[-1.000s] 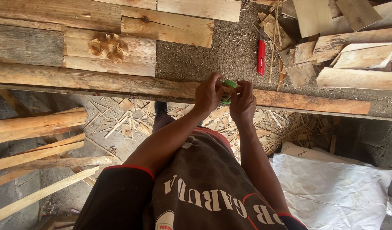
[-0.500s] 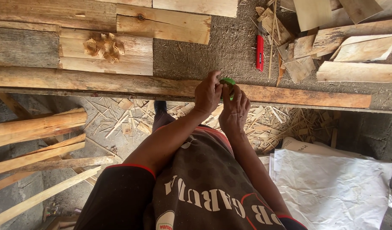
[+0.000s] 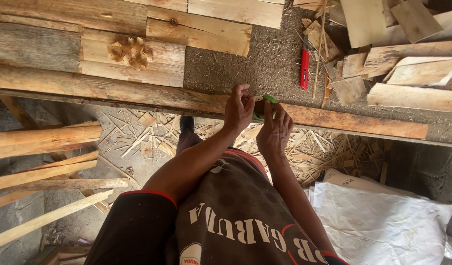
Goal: Applying thin wooden panels or slats to a larger surface and trimming the edges with a utility knife.
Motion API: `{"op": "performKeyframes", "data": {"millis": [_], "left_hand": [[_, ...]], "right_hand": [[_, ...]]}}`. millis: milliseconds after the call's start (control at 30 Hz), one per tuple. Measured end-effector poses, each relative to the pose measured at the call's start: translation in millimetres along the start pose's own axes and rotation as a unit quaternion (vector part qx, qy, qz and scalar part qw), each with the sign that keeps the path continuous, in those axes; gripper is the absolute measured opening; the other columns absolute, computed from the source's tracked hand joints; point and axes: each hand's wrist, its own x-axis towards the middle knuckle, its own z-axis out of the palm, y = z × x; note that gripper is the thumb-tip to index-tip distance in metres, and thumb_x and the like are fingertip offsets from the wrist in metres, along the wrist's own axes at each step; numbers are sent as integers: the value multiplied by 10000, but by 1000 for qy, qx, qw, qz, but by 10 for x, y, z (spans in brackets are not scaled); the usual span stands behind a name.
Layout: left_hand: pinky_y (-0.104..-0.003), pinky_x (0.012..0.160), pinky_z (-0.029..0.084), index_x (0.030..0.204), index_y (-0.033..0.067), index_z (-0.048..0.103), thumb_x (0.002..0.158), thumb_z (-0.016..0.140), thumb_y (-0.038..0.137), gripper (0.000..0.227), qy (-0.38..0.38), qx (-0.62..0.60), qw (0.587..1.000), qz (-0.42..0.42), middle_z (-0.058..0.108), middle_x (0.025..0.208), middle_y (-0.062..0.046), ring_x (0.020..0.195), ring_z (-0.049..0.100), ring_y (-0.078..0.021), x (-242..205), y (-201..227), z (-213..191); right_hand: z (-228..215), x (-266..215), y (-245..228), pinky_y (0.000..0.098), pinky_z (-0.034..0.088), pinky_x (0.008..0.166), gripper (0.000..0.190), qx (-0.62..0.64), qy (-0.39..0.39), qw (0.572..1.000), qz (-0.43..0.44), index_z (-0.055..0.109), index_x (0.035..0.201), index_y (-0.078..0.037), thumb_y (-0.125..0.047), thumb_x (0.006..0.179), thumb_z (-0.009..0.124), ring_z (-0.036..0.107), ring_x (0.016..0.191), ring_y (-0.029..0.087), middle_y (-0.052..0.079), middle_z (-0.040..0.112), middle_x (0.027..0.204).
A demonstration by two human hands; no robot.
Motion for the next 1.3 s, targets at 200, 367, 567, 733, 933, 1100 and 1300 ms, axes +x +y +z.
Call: {"op": "performKeyframes", "data": {"millis": [200, 367, 567, 733, 933, 1100, 1300], "left_hand": [[-329, 615, 560, 1341, 33, 484, 976, 633, 60, 396, -18, -53, 997, -45, 707, 936, -81, 702, 679, -148, -32, 270, -285], [-290, 635, 569, 1340, 28, 480, 995, 686, 94, 407, -70, -80, 994, 15, 711, 926, -68, 736, 699, -106, -78, 430, -543], [-240, 646, 527, 1322, 11, 505, 988, 695, 39, 384, 4, -224, 972, -78, 664, 972, -61, 781, 655, -92, -39, 203, -700], [-230, 732, 514, 1318, 2, 538, 1027, 643, 20, 310, 65, -234, 969, -35, 640, 1012, -54, 867, 618, -87, 46, 135, -963], [-245, 661, 527, 1297, 16, 565, 1000, 663, 77, 319, 94, -140, 983, -66, 671, 985, -44, 782, 616, -82, 188, 264, -1406], [-264, 651, 524, 1282, 17, 573, 995, 667, 102, 314, 108, -133, 982, -74, 689, 965, -54, 747, 616, -101, 367, 127, -1608], [-393, 817, 588, 1240, 45, 592, 1069, 612, 137, 196, 130, 25, 991, 24, 706, 1116, -117, 967, 705, -262, 798, -216, -1799]], "right_hand": [[-458, 137, -224, 507, 449, 989, 475, 45, 83, 995, -22, 587, 1396, -104, -74, 940, 714, 538, 1196, 321, 151, 554, 1358], [-600, 312, -402, 482, 471, 1005, 382, 140, 105, 981, -83, 616, 1340, -55, -176, 998, 735, 544, 1197, 328, 156, 549, 1342], [-562, 625, -704, 484, 485, 998, 378, 229, 73, 965, -104, 656, 1247, -19, -213, 938, 753, 600, 1146, 313, 158, 623, 1243], [-301, 889, -967, 342, 631, 833, 163, 423, -73, 902, 42, 741, 991, -41, -203, 983, 724, 760, 942, 199, 102, 715, 1048], [-242, 1092, -1325, 283, 609, 777, 147, 433, -105, 894, 47, 749, 1006, -20, -158, 984, 703, 771, 886, 154, 102, 782, 962], [102, 1243, -1464, 249, 585, 717, 154, 467, -107, 875, 67, 734, 1023, -9, -158, 993, 703, 727, 821, 100, 71, 781, 911], [309, 1622, -1459, 244, 418, 559, 152, 467, -63, 876, 106, 723, 1012, -9, -156, 1026, 687, 515, 646, 67, 44, 676, 776]]}}
